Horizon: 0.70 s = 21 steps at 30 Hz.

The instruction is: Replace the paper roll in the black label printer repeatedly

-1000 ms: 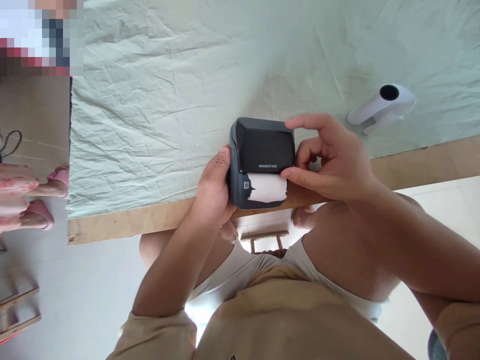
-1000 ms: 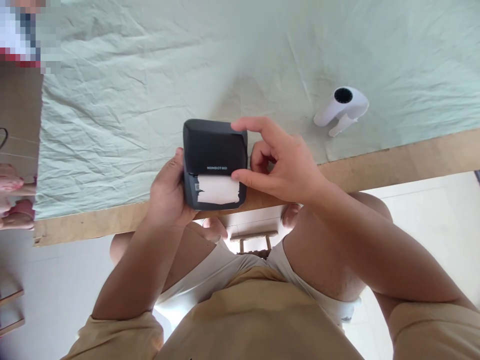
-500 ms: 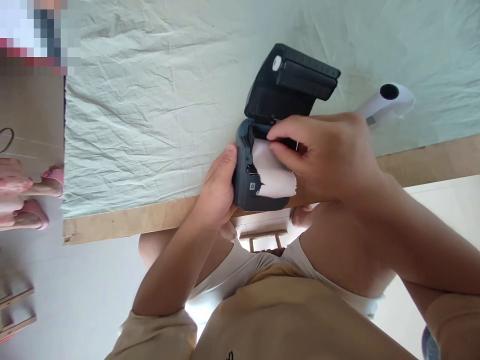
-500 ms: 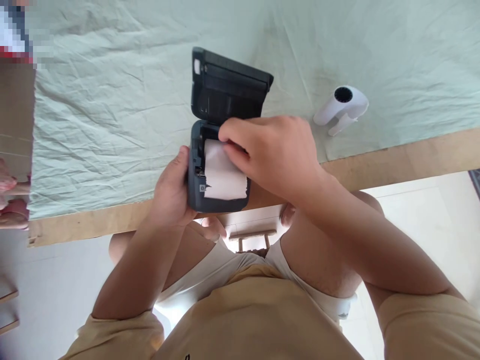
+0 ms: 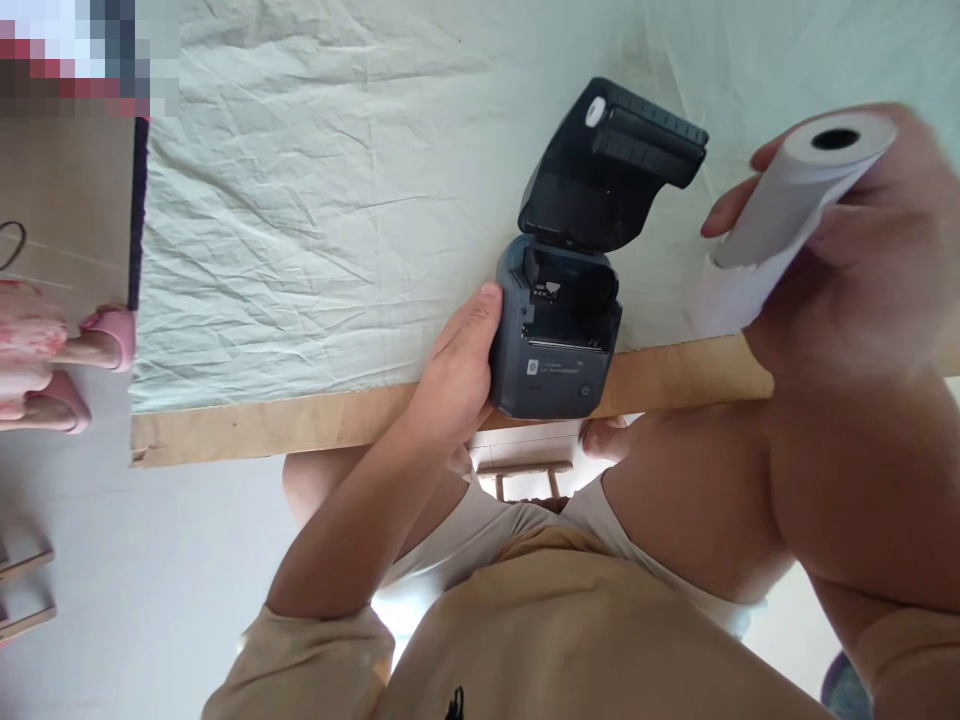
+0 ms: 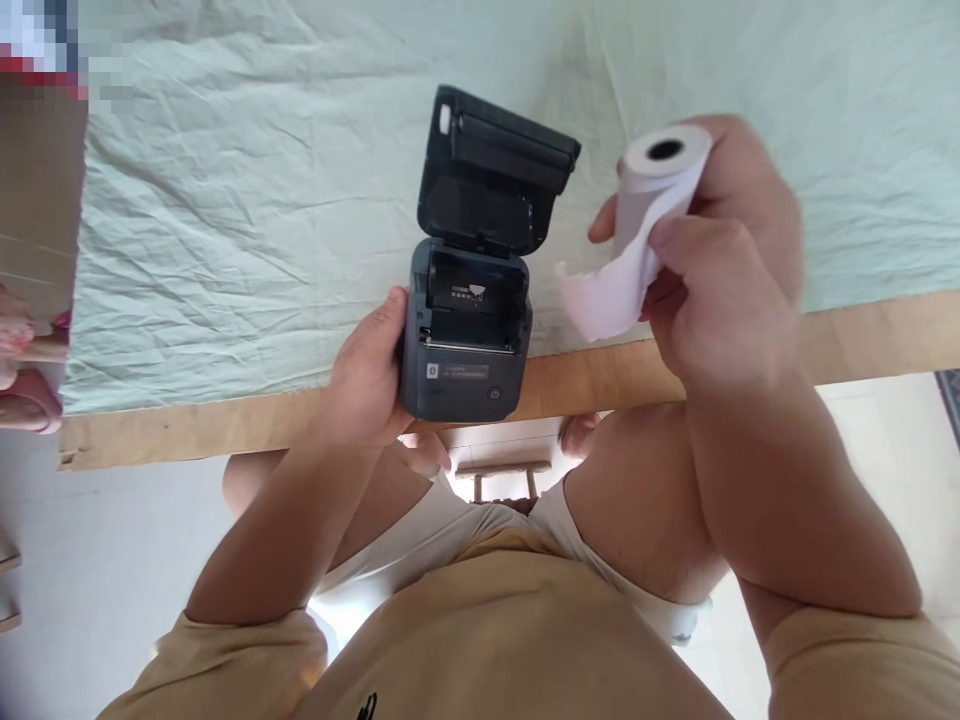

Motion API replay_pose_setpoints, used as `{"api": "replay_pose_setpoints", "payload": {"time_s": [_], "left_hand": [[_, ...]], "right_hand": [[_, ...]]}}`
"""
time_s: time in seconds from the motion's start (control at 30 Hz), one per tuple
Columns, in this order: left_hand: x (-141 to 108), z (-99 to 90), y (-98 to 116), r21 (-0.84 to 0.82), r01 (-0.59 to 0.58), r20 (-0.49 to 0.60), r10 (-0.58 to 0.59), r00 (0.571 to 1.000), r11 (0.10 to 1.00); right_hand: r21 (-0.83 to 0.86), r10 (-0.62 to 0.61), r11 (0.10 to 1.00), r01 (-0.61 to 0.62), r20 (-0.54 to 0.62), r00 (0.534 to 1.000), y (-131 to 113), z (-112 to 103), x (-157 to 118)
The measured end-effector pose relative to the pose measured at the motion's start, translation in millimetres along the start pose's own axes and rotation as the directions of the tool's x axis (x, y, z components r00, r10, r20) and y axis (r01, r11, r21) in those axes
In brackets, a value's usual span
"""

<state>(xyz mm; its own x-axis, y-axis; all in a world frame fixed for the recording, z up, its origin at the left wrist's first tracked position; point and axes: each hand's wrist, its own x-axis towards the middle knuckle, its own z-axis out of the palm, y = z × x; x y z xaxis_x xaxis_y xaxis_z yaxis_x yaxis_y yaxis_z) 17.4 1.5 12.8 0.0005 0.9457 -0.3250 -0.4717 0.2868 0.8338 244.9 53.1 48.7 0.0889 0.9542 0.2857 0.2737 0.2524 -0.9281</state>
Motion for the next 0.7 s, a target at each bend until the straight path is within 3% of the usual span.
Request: {"api": "replay_pose_setpoints", "payload": {"time_s": [0.1,0.2,0.27,0.37,0.6,0.7], "left_hand": [[-1,2.7,4,-0.001,0.052,-0.001,-0.052,0.999,0.999],[-1,2.1,5,0.035,0.109,-0.031,-0.108,0.994,0.993],[0,0.4,3,0.027,0.116,-0.061,-0.114,0.992,0.993],[3,-1.8,0,0.013,0.078,-0.084,-0.077,0.993,0.997],[6,-2.1,-3,0.024,0.04,-0.077,-0.038,0.996,0.999],[5,-1.7,-1,0.032,0.06,-0.064,-0.058,0.996,0.998]], "right_hand": [[0.019,0.06,0.998,-0.059,-0.029,0.998,34,1,5],[-0.099,0.042,0.994,-0.035,0.066,0.997,53,-3,2],[-0.223,-0.037,0.972,0.073,0.162,0.986,55,-8,-2],[-0.39,-0.137,0.896,0.212,0.213,0.967,54,-15,-5],[-0.544,-0.165,0.788,0.288,0.265,0.95,64,-15,0],[-0.564,-0.089,0.789,0.245,0.289,0.953,64,-13,-2]]}}
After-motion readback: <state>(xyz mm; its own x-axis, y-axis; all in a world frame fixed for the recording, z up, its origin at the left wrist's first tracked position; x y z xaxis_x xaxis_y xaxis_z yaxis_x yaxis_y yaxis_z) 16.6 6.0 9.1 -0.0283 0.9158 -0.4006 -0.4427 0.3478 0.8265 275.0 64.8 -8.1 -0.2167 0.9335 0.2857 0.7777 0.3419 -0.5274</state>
